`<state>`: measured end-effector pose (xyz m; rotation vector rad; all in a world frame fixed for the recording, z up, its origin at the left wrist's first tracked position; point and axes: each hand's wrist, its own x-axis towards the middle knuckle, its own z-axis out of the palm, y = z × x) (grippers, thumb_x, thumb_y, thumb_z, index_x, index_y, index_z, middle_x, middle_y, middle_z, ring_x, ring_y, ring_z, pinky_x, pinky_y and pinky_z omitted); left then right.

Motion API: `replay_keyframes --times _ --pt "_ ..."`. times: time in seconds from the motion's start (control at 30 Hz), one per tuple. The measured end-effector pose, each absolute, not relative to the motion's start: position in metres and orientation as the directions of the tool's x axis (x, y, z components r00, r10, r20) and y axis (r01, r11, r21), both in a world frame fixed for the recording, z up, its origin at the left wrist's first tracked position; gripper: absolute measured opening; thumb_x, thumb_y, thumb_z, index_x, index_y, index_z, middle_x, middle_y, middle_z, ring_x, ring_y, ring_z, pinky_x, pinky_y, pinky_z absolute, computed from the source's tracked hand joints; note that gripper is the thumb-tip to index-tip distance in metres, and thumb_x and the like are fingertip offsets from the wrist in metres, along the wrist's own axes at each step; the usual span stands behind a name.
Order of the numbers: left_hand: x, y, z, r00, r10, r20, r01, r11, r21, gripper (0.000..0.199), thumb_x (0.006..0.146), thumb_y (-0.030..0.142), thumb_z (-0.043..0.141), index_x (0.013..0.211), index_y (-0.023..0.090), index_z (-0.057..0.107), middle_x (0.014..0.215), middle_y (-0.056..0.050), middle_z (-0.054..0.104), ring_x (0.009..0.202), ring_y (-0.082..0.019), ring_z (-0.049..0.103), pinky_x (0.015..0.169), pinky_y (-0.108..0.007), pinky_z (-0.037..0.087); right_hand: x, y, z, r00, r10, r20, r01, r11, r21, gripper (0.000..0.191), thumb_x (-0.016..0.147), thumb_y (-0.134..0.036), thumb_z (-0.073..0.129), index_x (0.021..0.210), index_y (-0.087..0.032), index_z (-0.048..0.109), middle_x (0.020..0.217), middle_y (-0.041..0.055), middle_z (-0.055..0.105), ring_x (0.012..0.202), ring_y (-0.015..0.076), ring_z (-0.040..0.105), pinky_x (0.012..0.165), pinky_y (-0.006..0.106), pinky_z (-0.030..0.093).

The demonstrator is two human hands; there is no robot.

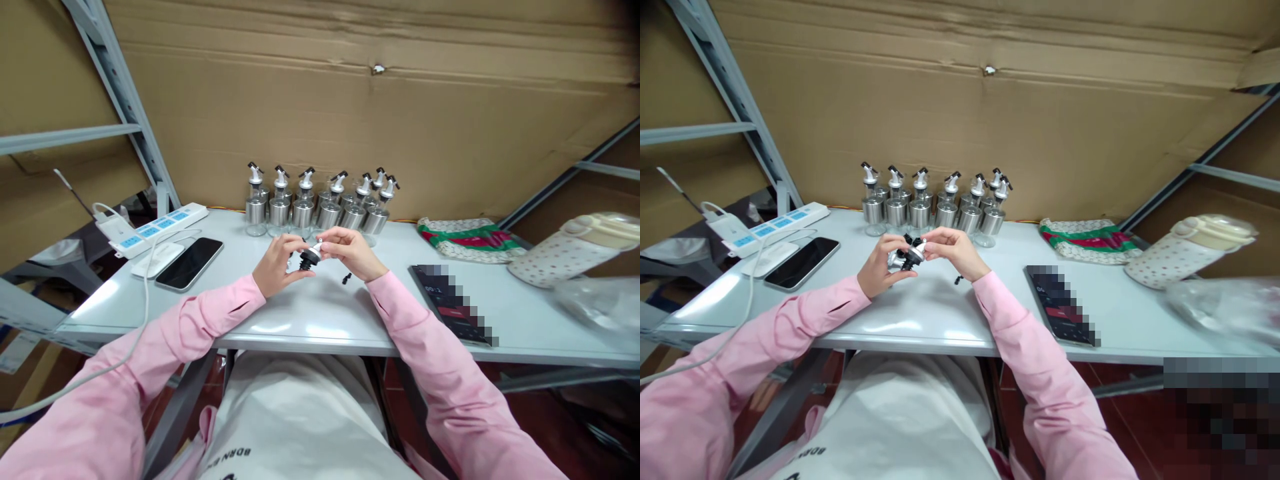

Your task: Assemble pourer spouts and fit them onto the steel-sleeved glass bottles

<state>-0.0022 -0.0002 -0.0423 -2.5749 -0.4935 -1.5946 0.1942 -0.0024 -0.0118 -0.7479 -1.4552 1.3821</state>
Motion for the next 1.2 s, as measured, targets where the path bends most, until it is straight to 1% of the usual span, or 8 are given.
replay_keyframes --times 0.1,0.27,0.43,0.6,0.73,0.87,1.03,1.2 --pt "-0.003 -0.001 -0.042 0.524 0.296 0.798 0.347 -0.930 0.117 0.051 0.079 0.050 0.052 0.119 0.019 0.041 0.105 -0.010 0.056 0.096 -0.021 0.054 0.081 -0.035 0.043 0.194 -0.001 -0.013 -0.371 0.903 0.215 -0.154 0.169 -0.974 0.023 0.060 -0.025 0.076 0.080 -0.018 0.068 0.067 -0.0013 0.068 0.058 0.0087 0.062 0.061 0.024 0.052" --pt "-0.003 -0.002 -0.042 0.633 0.320 0.705 0.311 -0.939 0.146 0.054 0.080 0.056 0.047 0.119 0.019 0.044 0.099 -0.007 0.063 0.085 -0.018 0.059 0.078 -0.032 0.043 0.194 0.000 -0.016 -0.406 0.894 0.189 -0.103 0.160 -0.982 0.023 0.061 -0.027 0.075 0.081 -0.017 0.068 0.065 -0.0008 0.067 0.056 0.0090 0.061 0.061 0.025 0.052" --pt "-0.003 -0.003 -0.043 0.638 0.314 0.703 0.261 -0.947 0.187 0.048 0.079 0.054 0.050 0.110 0.018 0.047 0.092 -0.006 0.065 0.078 -0.016 0.060 0.074 -0.029 0.044 0.193 -0.002 -0.015 -0.423 0.887 0.183 -0.105 0.153 -0.983 0.023 0.059 -0.026 0.076 0.077 -0.016 0.067 0.063 -0.0011 0.067 0.055 0.0097 0.061 0.060 0.026 0.052" --pt "-0.001 -0.005 -0.042 0.607 0.219 0.764 0.203 -0.972 0.117 0.039 0.080 0.051 0.052 0.100 0.017 0.049 0.083 -0.004 0.066 0.071 -0.015 0.059 0.070 -0.029 0.042 0.190 -0.006 -0.011 -0.434 0.881 0.187 -0.085 0.166 -0.982 0.019 0.060 -0.025 0.076 0.069 -0.015 0.062 0.057 -0.0021 0.065 0.052 0.0092 0.060 0.058 0.025 0.050" --pt "-0.001 -0.006 -0.042 0.613 0.223 0.758 0.252 -0.964 0.081 0.037 0.081 0.050 0.050 0.099 0.018 0.048 0.079 -0.002 0.067 0.057 -0.013 0.054 0.071 -0.033 0.038 0.187 -0.009 -0.008 -0.407 0.897 0.172 -0.076 0.155 -0.985 0.022 0.057 -0.027 0.077 0.066 -0.015 0.061 0.058 -0.0024 0.065 0.054 0.0094 0.060 0.061 0.026 0.050" --pt "-0.002 -0.007 -0.042 0.627 0.222 0.747 0.275 -0.960 0.055 0.034 0.083 0.048 0.049 0.097 0.017 0.048 0.079 -0.002 0.067 0.050 -0.010 0.050 0.073 -0.035 0.033 0.187 -0.009 -0.008 -0.394 0.901 0.181 -0.055 0.174 -0.983 0.021 0.056 -0.026 0.078 0.066 -0.015 0.063 0.061 -0.0022 0.065 0.056 0.0084 0.059 0.062 0.025 0.050" --pt "-0.001 -0.010 -0.040 0.619 0.239 0.748 0.326 -0.945 0.033 0.033 0.082 0.048 0.048 0.095 0.017 0.048 0.080 -0.002 0.068 0.048 -0.010 0.048 0.074 -0.036 0.029 0.190 -0.006 -0.013 -0.438 0.878 0.194 -0.062 0.186 -0.981 0.018 0.062 -0.030 0.074 0.068 -0.015 0.064 0.061 -0.0009 0.066 0.060 0.0101 0.062 0.067 0.027 0.050" --pt "-0.002 -0.012 -0.038 0.618 0.260 0.742 0.364 -0.931 0.023 0.032 0.083 0.048 0.045 0.092 0.018 0.049 0.081 -0.002 0.069 0.054 -0.012 0.052 0.075 -0.037 0.027 0.191 -0.004 -0.015 -0.451 0.871 0.196 -0.060 0.189 -0.980 0.018 0.064 -0.031 0.073 0.069 -0.015 0.066 0.062 0.0004 0.068 0.061 0.0113 0.063 0.069 0.028 0.051"
